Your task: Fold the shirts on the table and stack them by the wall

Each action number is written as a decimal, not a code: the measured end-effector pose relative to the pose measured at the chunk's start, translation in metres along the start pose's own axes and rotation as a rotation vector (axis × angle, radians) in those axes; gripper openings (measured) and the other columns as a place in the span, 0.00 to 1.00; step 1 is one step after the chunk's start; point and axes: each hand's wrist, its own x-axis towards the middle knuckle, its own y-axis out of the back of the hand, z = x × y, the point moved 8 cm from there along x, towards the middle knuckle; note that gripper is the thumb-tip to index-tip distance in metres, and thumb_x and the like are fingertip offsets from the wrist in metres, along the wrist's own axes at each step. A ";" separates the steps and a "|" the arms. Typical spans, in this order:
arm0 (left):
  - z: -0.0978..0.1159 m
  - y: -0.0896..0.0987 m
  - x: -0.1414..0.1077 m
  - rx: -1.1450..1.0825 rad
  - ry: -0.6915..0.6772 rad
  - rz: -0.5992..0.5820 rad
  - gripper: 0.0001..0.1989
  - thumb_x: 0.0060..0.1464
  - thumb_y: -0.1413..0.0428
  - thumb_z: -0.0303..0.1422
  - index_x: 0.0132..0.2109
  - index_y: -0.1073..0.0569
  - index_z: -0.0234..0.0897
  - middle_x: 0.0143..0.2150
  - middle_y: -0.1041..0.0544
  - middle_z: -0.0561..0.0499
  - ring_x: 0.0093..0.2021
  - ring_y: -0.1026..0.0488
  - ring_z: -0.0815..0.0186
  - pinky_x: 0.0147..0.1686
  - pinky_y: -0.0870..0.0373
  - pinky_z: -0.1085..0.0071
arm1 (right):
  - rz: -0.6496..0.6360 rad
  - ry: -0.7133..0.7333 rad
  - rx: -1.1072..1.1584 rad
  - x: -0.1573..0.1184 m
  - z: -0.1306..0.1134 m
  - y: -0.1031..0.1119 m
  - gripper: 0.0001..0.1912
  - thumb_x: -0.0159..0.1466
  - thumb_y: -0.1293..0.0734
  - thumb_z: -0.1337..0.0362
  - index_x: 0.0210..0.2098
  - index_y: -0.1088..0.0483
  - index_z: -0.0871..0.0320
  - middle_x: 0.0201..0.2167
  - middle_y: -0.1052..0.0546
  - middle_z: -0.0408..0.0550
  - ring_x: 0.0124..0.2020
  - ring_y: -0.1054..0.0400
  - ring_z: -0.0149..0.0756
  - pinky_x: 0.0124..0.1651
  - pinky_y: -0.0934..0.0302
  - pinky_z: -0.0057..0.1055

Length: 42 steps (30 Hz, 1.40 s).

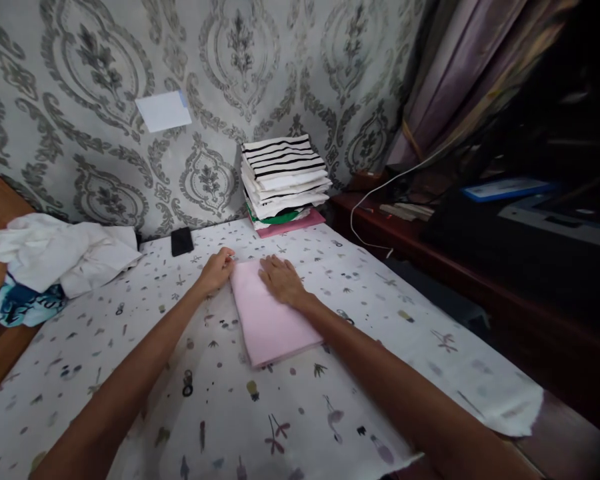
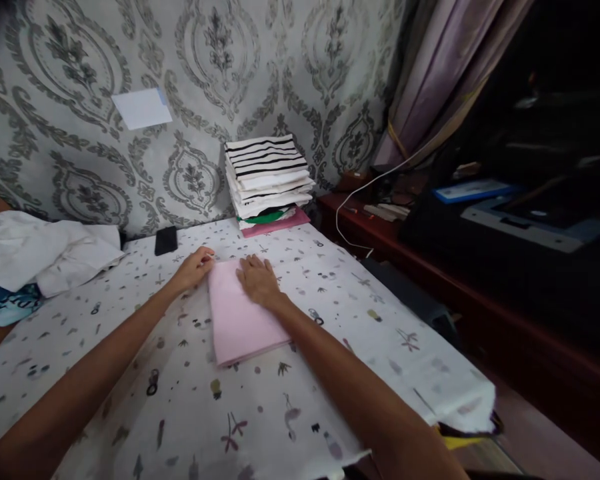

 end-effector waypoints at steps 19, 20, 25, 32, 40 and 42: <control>-0.040 0.032 0.016 0.194 0.046 0.017 0.15 0.60 0.57 0.39 0.33 0.29 0.38 0.29 0.27 0.50 0.34 0.33 0.61 0.36 0.40 0.68 | -0.038 0.007 -0.017 -0.001 0.002 -0.005 0.28 0.73 0.52 0.57 0.67 0.43 0.59 0.72 0.48 0.54 0.73 0.61 0.44 0.71 0.65 0.48; -0.036 0.036 0.003 0.195 0.035 0.036 0.15 0.61 0.57 0.39 0.35 0.29 0.38 0.28 0.28 0.50 0.33 0.33 0.62 0.35 0.40 0.68 | -0.033 0.010 -0.016 -0.001 0.001 -0.005 0.28 0.73 0.52 0.57 0.67 0.43 0.60 0.72 0.48 0.55 0.73 0.61 0.44 0.71 0.65 0.49; 0.064 0.013 -0.096 0.198 -0.502 -0.044 0.13 0.65 0.55 0.36 0.40 0.27 0.37 0.28 0.27 0.53 0.27 0.34 0.67 0.31 0.39 0.70 | -0.010 0.026 -0.006 0.000 0.001 -0.007 0.28 0.73 0.52 0.57 0.67 0.43 0.61 0.71 0.47 0.56 0.73 0.60 0.46 0.70 0.65 0.51; 0.143 -0.033 -0.218 0.804 -1.070 -0.039 0.11 0.58 0.50 0.20 0.43 0.26 0.32 0.24 0.25 0.51 0.25 0.31 0.65 0.31 0.37 0.66 | -0.008 0.031 0.003 -0.001 0.000 -0.007 0.28 0.73 0.52 0.57 0.66 0.42 0.60 0.71 0.46 0.56 0.73 0.60 0.45 0.70 0.65 0.51; 0.124 -0.053 -0.213 0.942 -0.860 -0.188 0.10 0.57 0.52 0.18 0.36 0.28 0.32 0.23 0.28 0.47 0.24 0.32 0.62 0.28 0.39 0.65 | -0.019 0.020 -0.019 -0.003 -0.001 -0.005 0.27 0.73 0.53 0.57 0.67 0.42 0.59 0.71 0.47 0.55 0.73 0.60 0.44 0.70 0.64 0.49; 0.118 -0.056 -0.216 0.845 -0.815 -0.312 0.14 0.57 0.55 0.17 0.37 0.28 0.34 0.25 0.27 0.45 0.25 0.32 0.61 0.31 0.38 0.63 | -0.025 0.010 -0.020 -0.003 0.001 -0.006 0.28 0.73 0.53 0.57 0.68 0.44 0.59 0.72 0.49 0.54 0.73 0.62 0.43 0.71 0.66 0.49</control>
